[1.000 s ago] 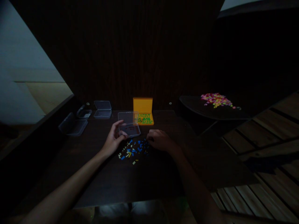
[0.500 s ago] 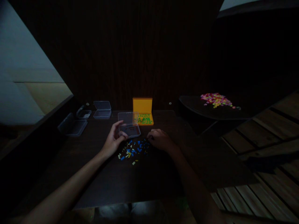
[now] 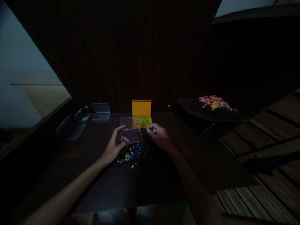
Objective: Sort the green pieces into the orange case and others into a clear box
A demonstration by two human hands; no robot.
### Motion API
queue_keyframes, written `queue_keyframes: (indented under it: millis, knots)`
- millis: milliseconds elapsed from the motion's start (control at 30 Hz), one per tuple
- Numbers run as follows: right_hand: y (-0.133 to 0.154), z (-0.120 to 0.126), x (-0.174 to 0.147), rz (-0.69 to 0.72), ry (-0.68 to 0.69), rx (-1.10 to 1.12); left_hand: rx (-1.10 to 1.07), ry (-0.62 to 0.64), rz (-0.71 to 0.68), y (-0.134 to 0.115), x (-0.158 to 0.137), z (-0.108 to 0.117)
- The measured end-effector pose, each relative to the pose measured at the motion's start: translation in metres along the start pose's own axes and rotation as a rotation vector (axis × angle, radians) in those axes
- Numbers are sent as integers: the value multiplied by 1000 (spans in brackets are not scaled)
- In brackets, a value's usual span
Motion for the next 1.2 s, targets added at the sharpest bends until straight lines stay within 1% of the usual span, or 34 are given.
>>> queue_keyframes:
  millis: [67,133,267,433,533,600,767,833,1033,1200]
  knots:
    - [-2,-4,-2,-100,43,87,-4,20,11,1,-3,-3]
    - [-2,-9,-4,-165,60,176,-6,43,16,1,-6,-6]
    - [1,-14,-6,-227,43,301,-9,77,11,-1,-10,-10]
    - [-2,-16,-9,-272,38,343,-13,79,12,-2,-11,-11]
    - [-3,-17,-9,-271,59,326,-20,79,16,-2,-11,-11]
    - [-2,-18,-10,-245,77,315,-22,78,16,-2,-11,-11]
    - [2,-21,-9,-83,56,246,-30,75,19,-1,-11,-11]
    - [1,-23,-9,-55,44,195,-30,79,24,1,-12,-12]
    - [-4,-24,-11,-118,28,150,-22,83,26,0,-12,-12]
    - [-3,-22,-10,-121,-10,162,-19,80,12,-1,-11,-10]
Point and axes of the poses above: each hand's wrist, its own x-axis towards the middle knuckle, its own z-axis out of the back of the hand, y = z × x, the point moved 5 cm from there along x, towards the middle knuckle, and after that the axes turned 12 degrees about -y, right-handed, at the moved point
